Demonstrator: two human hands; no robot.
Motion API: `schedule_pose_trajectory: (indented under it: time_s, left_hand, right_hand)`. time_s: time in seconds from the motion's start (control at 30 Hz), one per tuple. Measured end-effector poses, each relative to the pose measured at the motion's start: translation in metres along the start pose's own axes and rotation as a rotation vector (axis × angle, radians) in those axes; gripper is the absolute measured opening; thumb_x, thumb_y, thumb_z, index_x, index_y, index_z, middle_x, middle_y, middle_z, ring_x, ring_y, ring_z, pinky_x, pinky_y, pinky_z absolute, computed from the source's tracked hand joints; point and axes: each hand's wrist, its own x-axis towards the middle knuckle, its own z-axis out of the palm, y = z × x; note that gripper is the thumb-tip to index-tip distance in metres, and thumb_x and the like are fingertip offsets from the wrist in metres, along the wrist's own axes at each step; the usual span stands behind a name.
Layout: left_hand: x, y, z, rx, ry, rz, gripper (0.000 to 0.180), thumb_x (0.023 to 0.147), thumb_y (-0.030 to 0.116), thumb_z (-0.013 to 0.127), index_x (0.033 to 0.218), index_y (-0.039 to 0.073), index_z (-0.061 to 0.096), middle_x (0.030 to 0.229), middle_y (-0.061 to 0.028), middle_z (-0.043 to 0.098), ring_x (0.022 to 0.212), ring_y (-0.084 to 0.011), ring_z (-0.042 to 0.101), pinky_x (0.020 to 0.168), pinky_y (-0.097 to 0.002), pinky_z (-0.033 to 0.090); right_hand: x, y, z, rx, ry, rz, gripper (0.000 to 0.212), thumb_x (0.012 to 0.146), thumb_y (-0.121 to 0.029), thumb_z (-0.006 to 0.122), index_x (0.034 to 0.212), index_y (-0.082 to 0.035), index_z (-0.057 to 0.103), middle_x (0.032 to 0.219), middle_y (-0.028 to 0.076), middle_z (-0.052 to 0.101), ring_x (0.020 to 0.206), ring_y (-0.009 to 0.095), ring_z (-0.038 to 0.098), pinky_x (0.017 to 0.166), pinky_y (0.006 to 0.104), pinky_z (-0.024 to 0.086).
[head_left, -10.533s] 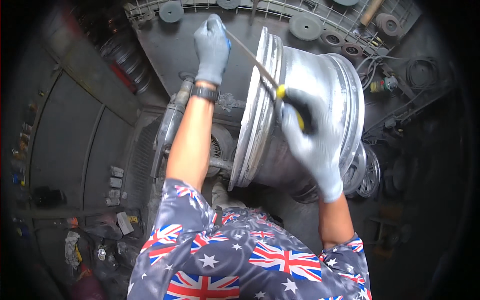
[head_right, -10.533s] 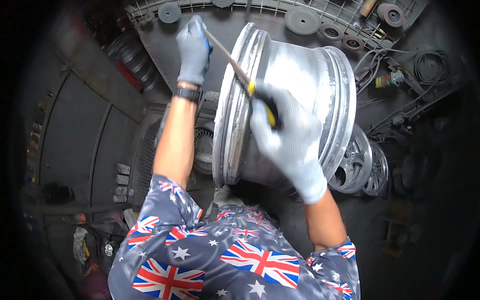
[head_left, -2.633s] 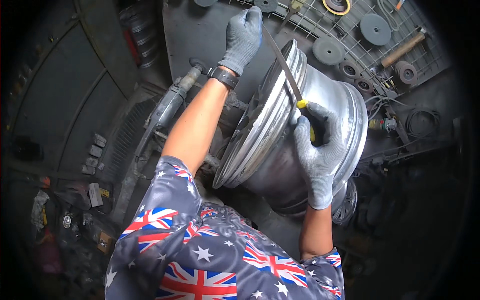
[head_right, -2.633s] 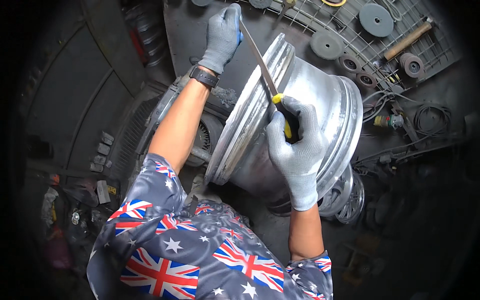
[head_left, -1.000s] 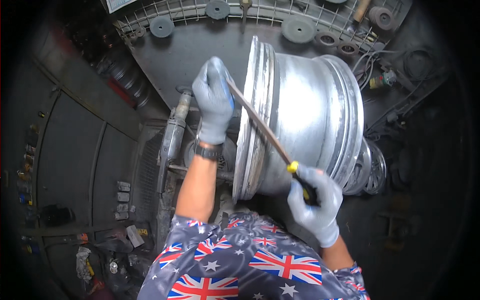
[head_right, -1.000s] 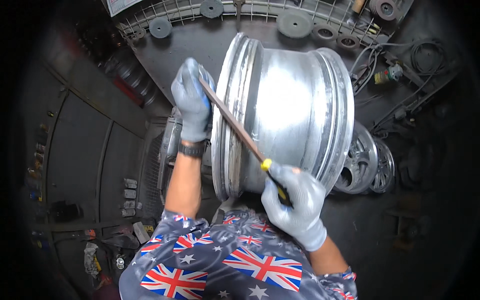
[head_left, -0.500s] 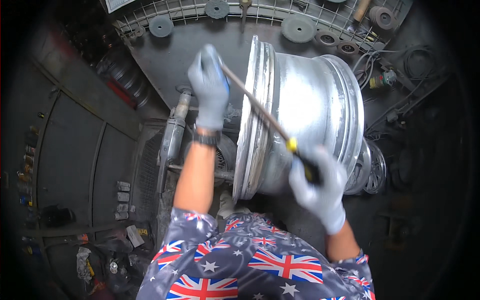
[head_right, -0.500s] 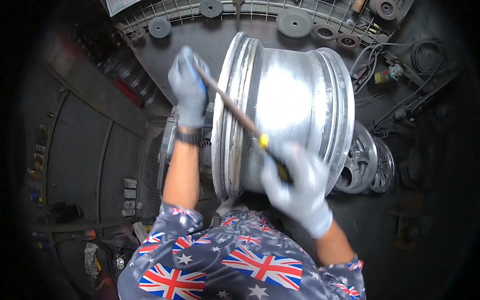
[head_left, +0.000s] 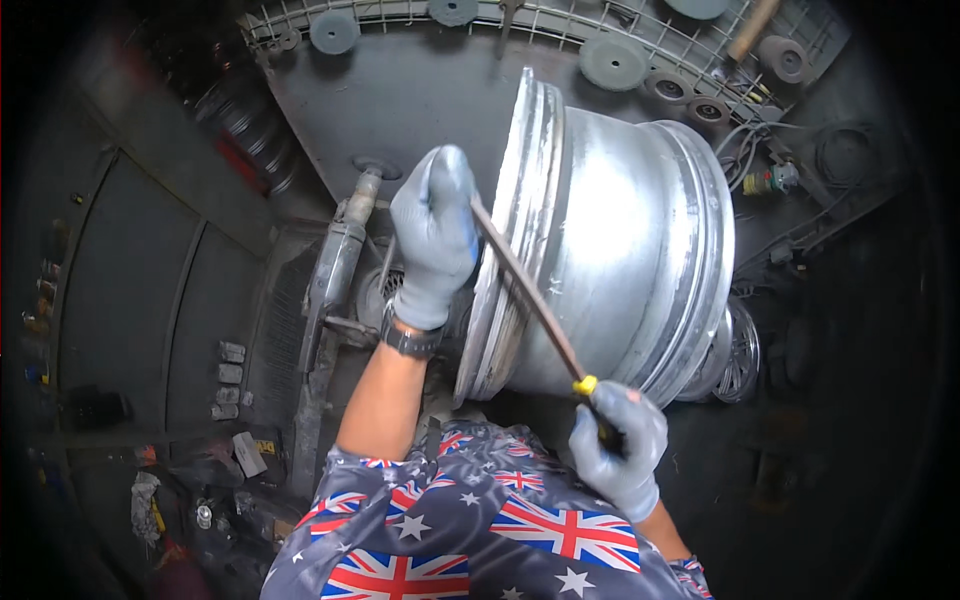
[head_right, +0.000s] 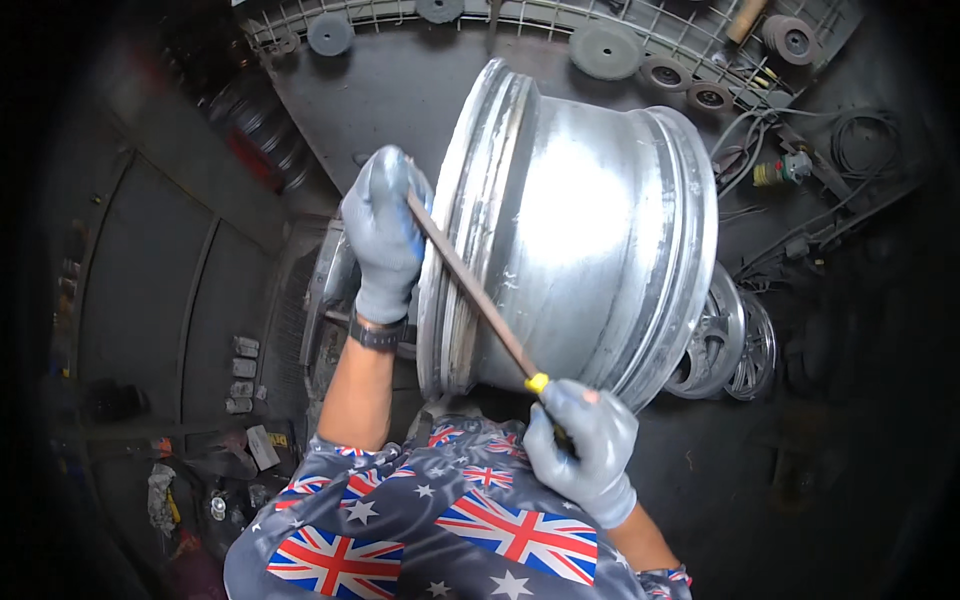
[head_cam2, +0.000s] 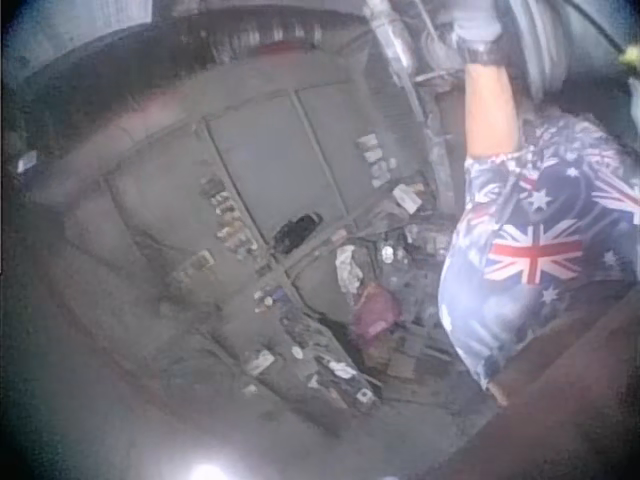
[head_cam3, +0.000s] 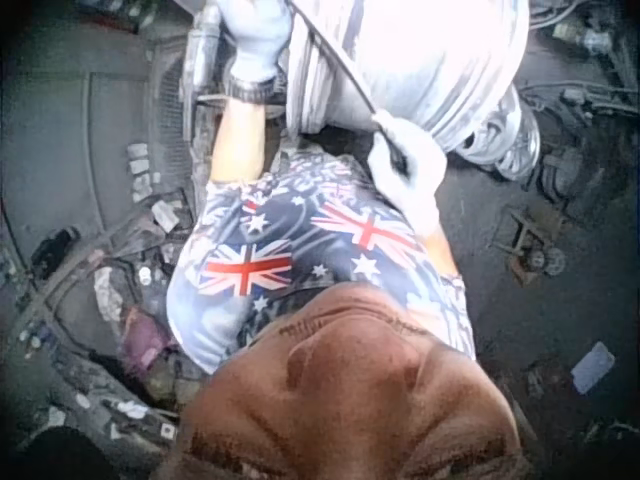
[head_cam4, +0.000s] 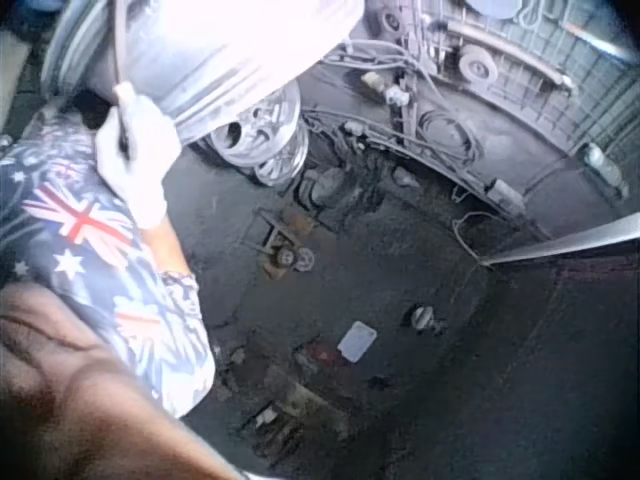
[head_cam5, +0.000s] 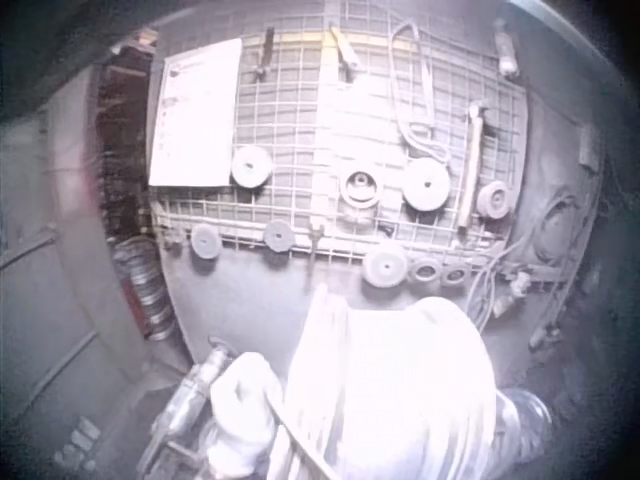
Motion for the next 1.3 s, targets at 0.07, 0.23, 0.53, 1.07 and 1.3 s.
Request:
schedule_pose_trajectory:
  time_s: [0.07, 0.23, 0.53, 1.07, 1.3]
  left_hand:
    - [0.032, -0.016, -0.005, -0.032, 0.016, -0.022, 0.04, 0.114, 0.037, 0.049, 0.086, 0.009, 0.053, 0.07, 0.0019, 0.048, 0.061, -0.0077, 0.048, 0.055, -0.0241, 0.04]
    - [0.109, -0.029, -0.023, 0.107, 0.137, -0.029, 0.037, 0.115, 0.031, 0.049, 0.085, 0.01, 0.053, 0.07, 0.0044, 0.048, 0.057, -0.0059, 0.045, 0.051, -0.0244, 0.04]
    - [0.065, -0.046, -0.007, -0.108, 0.079, -0.04, 0.038, 0.114, 0.032, 0.053, 0.081, 0.012, 0.05, 0.07, 0.0037, 0.046, 0.058, -0.006, 0.043, 0.05, -0.0253, 0.037]
    - [0.11, -0.032, -0.02, 0.211, 0.185, 0.1, 0.043, 0.113, 0.037, 0.053, 0.083, 0.006, 0.056, 0.072, 0.0027, 0.046, 0.068, -0.0056, 0.043, 0.06, -0.0264, 0.039]
    - [0.053, -0.03, 0.003, 0.001, 0.092, 0.027, 0.04, 0.113, 0.035, 0.054, 0.083, 0.009, 0.056, 0.072, 0.0075, 0.043, 0.067, -0.0022, 0.039, 0.057, -0.0247, 0.034]
  right_hand:
    - [0.015, 0.023, 0.009, 0.013, 0.049, -0.061, 0.037, 0.075, 0.007, 0.077, 0.11, 0.0, 0.069, 0.094, 0.017, 0.076, 0.077, 0.029, 0.076, 0.07, 0.0369, 0.06]
    - [0.105, 0.027, 0.047, 0.178, 0.102, 0.018, 0.023, 0.086, 0.002, 0.073, 0.109, -0.001, 0.072, 0.089, 0.017, 0.073, 0.077, 0.029, 0.075, 0.068, 0.0372, 0.057]
    - [0.043, 0.023, 0.015, 0.019, 0.035, -0.03, 0.026, 0.082, 0.004, 0.076, 0.107, 0.001, 0.07, 0.09, 0.019, 0.075, 0.077, 0.03, 0.077, 0.071, 0.0372, 0.06]
    - [0.097, 0.026, 0.05, 0.177, 0.069, 0.063, 0.023, 0.088, 0.002, 0.075, 0.11, 0.002, 0.069, 0.097, 0.018, 0.076, 0.086, 0.026, 0.078, 0.079, 0.0341, 0.06]
    - [0.021, 0.017, 0.029, 0.105, 0.102, 0.059, 0.025, 0.087, 0.005, 0.074, 0.111, 0.004, 0.069, 0.098, 0.019, 0.076, 0.09, 0.028, 0.078, 0.083, 0.0356, 0.06]
